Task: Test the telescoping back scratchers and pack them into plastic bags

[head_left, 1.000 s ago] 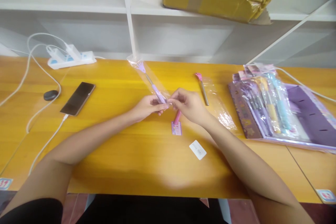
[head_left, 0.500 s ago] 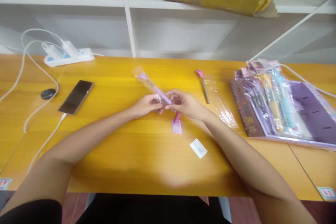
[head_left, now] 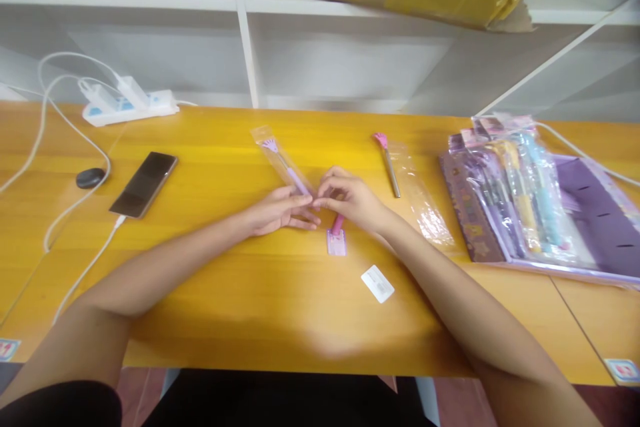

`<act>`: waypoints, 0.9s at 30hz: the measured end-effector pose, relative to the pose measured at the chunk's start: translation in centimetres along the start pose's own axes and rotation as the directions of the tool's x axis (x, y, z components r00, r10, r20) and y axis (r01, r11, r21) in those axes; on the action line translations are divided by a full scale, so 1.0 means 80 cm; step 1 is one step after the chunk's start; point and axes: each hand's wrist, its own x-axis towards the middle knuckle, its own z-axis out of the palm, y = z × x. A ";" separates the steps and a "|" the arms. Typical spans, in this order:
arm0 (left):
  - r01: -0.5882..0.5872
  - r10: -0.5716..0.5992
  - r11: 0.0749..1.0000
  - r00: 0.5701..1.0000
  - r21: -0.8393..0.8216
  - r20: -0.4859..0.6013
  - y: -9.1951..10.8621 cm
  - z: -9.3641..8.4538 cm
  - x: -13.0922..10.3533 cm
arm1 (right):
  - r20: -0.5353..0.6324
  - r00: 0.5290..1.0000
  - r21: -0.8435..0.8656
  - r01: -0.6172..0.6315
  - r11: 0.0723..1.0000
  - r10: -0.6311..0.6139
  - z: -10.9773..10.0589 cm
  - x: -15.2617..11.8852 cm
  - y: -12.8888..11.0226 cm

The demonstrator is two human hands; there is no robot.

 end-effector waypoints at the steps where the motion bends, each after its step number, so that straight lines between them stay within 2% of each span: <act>1: -0.012 0.012 1.000 1.000 -0.012 -0.017 -0.001 0.001 0.000 | -0.023 0.999 -0.026 0.031 0.999 -0.031 0.000 0.001 0.000; 4: -0.028 0.027 0.999 0.999 -0.018 -0.035 -0.002 0.002 0.002 | -0.042 0.997 -0.038 0.062 0.997 -0.063 0.003 0.002 0.001; 10: -0.018 0.019 0.999 1.000 0.038 -0.018 -0.005 0.000 0.005 | -0.005 1.000 -0.034 0.031 0.999 -0.031 0.011 0.001 0.006; 16: 0.014 -0.012 0.997 0.999 0.071 -0.031 -0.007 0.000 0.006 | -0.080 0.997 -0.067 -0.022 0.998 0.017 0.023 0.001 0.015; 20: 0.021 -0.019 0.998 0.999 0.063 -0.038 -0.007 0.001 0.006 | -0.135 0.983 0.071 -0.119 0.990 0.128 0.029 0.002 0.015; 24: 0.046 -0.044 0.997 0.999 0.058 -0.030 -0.004 0.001 0.007 | -0.033 0.953 0.259 -0.283 0.924 0.301 0.032 0.002 0.008; 27: 0.078 -0.077 0.994 0.997 0.076 -0.021 -0.004 -0.001 0.008 | -0.016 0.945 0.354 -0.300 0.886 0.326 0.031 0.004 0.004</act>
